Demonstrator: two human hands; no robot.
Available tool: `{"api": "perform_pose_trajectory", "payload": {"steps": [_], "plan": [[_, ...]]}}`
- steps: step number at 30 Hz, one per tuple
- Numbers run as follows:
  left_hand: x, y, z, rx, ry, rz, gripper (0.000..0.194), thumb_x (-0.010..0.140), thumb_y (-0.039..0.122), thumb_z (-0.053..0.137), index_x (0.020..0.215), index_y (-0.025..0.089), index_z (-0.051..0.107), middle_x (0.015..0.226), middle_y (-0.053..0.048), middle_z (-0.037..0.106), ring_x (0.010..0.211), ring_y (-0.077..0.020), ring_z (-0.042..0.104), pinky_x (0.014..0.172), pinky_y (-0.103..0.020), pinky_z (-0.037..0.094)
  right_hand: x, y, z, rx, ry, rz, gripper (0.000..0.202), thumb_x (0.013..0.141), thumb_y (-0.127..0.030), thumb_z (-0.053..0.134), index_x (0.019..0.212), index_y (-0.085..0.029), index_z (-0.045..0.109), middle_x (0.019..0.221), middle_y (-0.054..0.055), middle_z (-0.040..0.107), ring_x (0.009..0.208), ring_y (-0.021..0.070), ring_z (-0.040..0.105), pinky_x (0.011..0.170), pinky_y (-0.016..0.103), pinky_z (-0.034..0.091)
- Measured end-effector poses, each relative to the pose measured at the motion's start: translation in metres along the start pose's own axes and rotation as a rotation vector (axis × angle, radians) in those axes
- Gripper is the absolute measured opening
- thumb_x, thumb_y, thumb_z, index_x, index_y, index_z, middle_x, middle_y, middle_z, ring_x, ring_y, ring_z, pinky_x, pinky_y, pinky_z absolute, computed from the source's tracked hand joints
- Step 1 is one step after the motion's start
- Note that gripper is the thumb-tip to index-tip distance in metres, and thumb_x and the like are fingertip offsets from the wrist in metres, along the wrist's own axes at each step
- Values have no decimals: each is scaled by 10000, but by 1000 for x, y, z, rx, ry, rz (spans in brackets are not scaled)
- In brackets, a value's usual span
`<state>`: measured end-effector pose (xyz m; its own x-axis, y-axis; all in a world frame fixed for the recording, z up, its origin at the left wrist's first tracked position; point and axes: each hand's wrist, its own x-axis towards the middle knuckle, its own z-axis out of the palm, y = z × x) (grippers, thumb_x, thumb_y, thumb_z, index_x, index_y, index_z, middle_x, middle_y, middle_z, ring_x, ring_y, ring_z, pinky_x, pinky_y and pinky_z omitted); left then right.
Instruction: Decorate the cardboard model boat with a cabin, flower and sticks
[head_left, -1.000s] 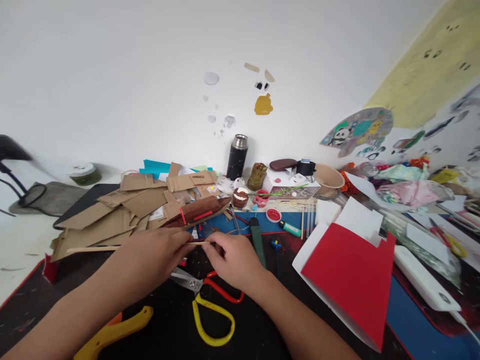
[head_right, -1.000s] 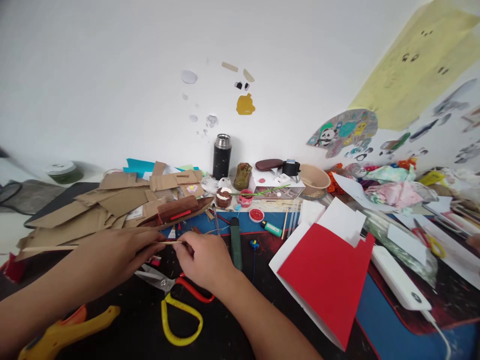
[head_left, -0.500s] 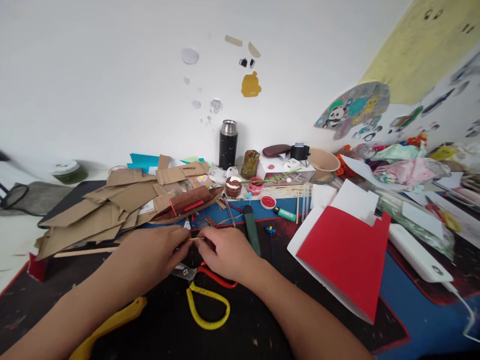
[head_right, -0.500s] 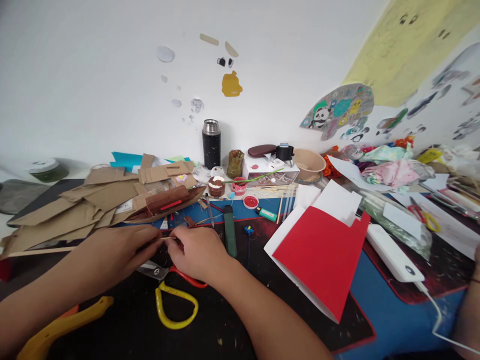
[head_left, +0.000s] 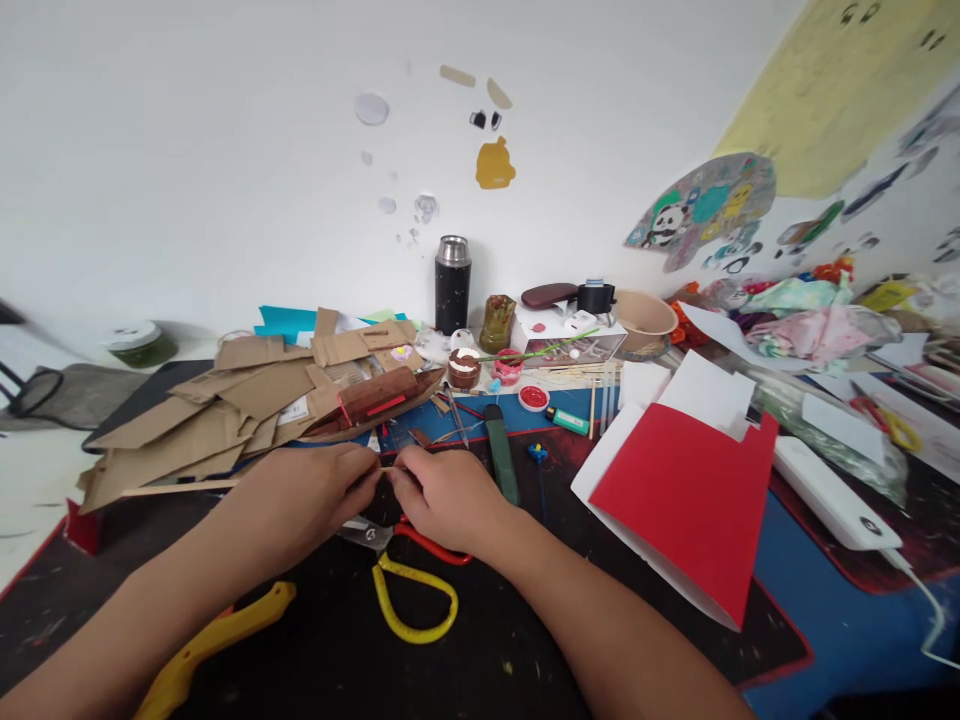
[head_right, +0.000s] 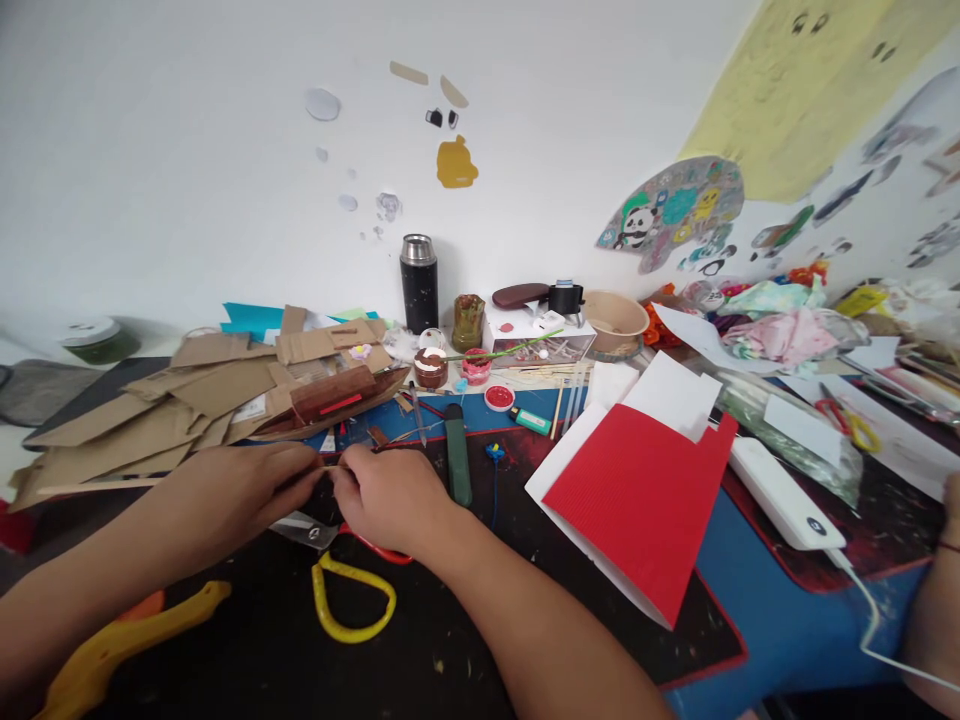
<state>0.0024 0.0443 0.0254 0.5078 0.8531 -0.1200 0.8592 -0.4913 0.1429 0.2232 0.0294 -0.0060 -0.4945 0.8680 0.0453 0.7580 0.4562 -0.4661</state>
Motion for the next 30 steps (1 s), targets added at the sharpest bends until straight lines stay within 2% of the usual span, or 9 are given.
{"api": "perform_pose_trajectory", "payload": {"steps": [7,13,18,22,30], "plan": [[-1,-3,-1,-58,43,30,343,1064,446,510,862,267,722,812,-96,777,707,-286,726,637,-372,415,-1,1,0,2,12,-27,289,1193,-373,540,1204,-194,767,998,98,867,856,257,785,742,336,464],[0,4,1,21,-8,-2,372,1072,415,458,874,252,729,800,-113,781,691,-295,723,615,-382,371,1,2,1,5,15,-7,300,1186,-400,571,1157,-196,788,990,104,866,877,265,792,744,339,467],[-2,10,1,55,-12,-42,326,1075,391,501,883,254,727,804,-113,780,677,-289,725,595,-373,349,1,2,3,5,-6,-1,299,1186,-377,568,1169,-182,794,1015,118,870,886,267,796,752,339,480],[-3,17,0,78,-26,-57,316,1071,367,507,895,240,737,825,-124,787,700,-296,753,589,-355,389,1,1,3,11,-19,15,283,1185,-350,579,1158,-169,793,1042,132,874,915,269,808,763,337,480],[-3,27,4,190,-34,-103,415,1070,328,422,972,203,806,847,-183,820,765,-389,818,624,-401,499,2,3,5,25,-41,-7,292,1193,-352,578,1181,-158,796,1075,152,883,956,288,825,769,347,470]]}}
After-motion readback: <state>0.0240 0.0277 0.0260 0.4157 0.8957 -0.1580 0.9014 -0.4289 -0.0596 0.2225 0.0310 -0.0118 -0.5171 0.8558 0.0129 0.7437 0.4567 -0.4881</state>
